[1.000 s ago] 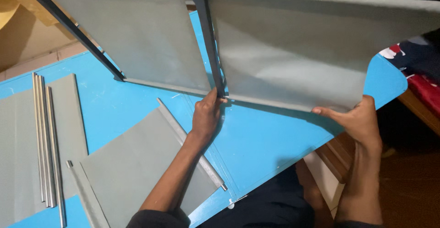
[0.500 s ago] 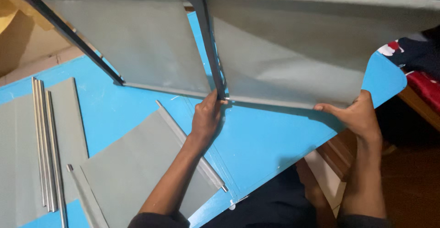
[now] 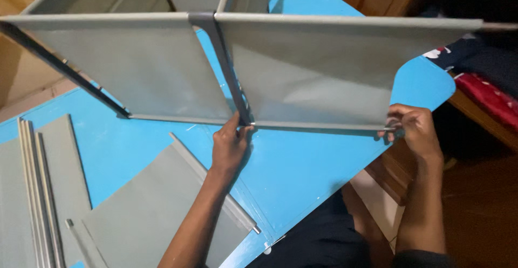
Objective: The person assembles a modular shelving unit by inserting metal rods into fabric sleeves and connecting panels with plastic corner pieces. They attach multiple panels to form a box-like structure on a blue table.
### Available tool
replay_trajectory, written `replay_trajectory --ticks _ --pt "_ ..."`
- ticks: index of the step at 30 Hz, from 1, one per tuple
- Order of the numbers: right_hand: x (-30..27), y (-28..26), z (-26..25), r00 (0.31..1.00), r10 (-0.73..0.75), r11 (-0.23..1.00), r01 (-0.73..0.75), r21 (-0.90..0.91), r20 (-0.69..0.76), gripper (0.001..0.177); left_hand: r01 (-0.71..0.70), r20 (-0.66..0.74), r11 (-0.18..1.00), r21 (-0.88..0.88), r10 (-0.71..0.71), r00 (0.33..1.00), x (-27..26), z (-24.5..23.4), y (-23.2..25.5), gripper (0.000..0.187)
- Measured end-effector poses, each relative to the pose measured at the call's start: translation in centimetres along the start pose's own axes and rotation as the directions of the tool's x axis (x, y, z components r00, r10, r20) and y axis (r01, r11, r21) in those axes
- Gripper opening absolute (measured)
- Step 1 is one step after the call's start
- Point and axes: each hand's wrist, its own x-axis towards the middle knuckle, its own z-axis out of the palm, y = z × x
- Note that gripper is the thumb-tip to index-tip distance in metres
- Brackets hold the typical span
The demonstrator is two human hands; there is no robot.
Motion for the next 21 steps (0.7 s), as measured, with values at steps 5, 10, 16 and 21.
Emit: replay_trajectory --ticks 5,10,16,21 --pt "-1.3 -0.5 0.5 0.999 0.042 0.999 -0.041 0.018 -0.024 0.041 -0.005 0.014 1.0 0.004 0.005 1.0 0.0 0.0 0.1 0.045" --pt "-1.8 -1.6 3.2 0.991 0.08 0.99 -0.091 -0.104 -0.11 0.024 -0.018 0.024 0.998 0.058 0.017 1.0 0.3 0.0 0.0 0.043" --pt "-2.3 -2.6 4.4 0.994 0.051 0.999 -0.05 0.01 -0.096 0.024 -0.071 0.005 0.992 0.103 0.07 0.997 0.4 0.1 0.1 0.03" --pt "-1.9 -2.9 4.1 0.989 0.051 0.999 -0.051 0.002 -0.136 0.019 -0.085 0.015 0.988 0.127 0.084 0.996 0.3 0.2 -0.1 0.029"
